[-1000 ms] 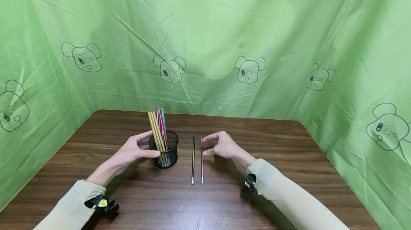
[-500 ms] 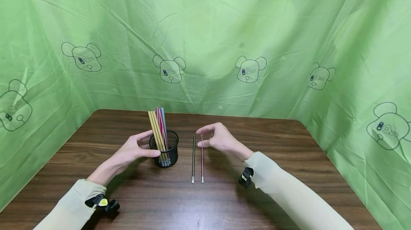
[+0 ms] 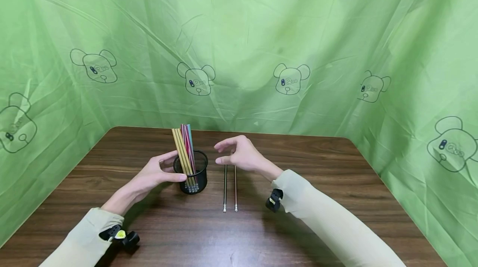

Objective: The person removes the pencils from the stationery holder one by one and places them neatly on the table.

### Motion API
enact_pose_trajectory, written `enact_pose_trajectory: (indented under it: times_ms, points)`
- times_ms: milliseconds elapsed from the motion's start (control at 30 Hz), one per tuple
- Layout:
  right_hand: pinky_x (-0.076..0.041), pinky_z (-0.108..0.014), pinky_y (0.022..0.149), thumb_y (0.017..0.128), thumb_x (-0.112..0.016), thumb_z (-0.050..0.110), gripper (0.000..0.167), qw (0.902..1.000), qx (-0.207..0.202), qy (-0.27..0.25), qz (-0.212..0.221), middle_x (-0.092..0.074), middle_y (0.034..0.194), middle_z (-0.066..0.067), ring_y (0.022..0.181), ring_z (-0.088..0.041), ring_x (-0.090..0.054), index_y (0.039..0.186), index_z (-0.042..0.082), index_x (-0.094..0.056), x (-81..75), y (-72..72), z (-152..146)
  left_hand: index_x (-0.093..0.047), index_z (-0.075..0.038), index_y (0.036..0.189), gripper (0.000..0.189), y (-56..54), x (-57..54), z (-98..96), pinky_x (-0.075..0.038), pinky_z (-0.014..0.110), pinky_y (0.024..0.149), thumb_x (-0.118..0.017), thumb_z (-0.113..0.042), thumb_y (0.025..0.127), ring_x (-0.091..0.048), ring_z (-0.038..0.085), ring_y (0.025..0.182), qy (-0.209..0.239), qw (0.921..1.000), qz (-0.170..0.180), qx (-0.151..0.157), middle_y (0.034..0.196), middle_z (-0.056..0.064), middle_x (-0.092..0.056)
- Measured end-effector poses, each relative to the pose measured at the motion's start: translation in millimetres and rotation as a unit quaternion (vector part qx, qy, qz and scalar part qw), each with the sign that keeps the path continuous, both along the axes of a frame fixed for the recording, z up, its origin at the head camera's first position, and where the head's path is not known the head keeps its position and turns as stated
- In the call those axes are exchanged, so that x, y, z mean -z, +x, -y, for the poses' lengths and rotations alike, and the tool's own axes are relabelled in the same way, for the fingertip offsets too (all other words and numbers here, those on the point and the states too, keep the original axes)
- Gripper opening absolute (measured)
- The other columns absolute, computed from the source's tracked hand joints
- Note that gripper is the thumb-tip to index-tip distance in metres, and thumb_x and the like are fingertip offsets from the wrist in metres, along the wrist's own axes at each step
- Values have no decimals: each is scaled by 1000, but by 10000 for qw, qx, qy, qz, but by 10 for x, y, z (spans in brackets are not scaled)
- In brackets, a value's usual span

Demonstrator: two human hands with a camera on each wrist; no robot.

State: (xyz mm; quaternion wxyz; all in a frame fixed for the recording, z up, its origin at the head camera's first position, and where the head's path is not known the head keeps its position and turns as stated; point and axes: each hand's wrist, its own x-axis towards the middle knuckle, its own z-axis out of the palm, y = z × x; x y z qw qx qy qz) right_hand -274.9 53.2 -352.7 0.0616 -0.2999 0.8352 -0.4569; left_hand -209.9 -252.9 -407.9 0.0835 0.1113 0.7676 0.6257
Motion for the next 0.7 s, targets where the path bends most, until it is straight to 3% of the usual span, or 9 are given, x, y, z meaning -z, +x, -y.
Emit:
enact_pose_trajectory:
  times_ms: [400,600,700]
  points:
    - [-52,-28,73,85,-90,15,35,9997,-146,-196,26,-76,105,5,89,-28,-70,119,13,-80,-61,2,164,-35,-2,163,91,-23,32,-5,-50,31,99,-86,-16,88,-61,34,129,13,10000,17,-36,148,23,-57]
    - [-50,-28,68,85,-90,15,35,9995,-222,-208,-92,-77,110,-3,81,-18,-67,118,14,-80,-68,-10,231,-35,-3,163,92,-24,41,-8,-50,31,99,-86,-16,89,-59,36,131,10,10000,19,-19,149,23,-56]
    - [-52,-28,71,85,-90,16,35,9994,-257,-146,-152,-77,112,-7,87,-15,-69,118,13,-80,-70,-17,269,-35,-3,163,91,-22,39,-16,-50,32,99,-86,-17,89,-59,36,131,9,10000,27,-13,149,23,-56]
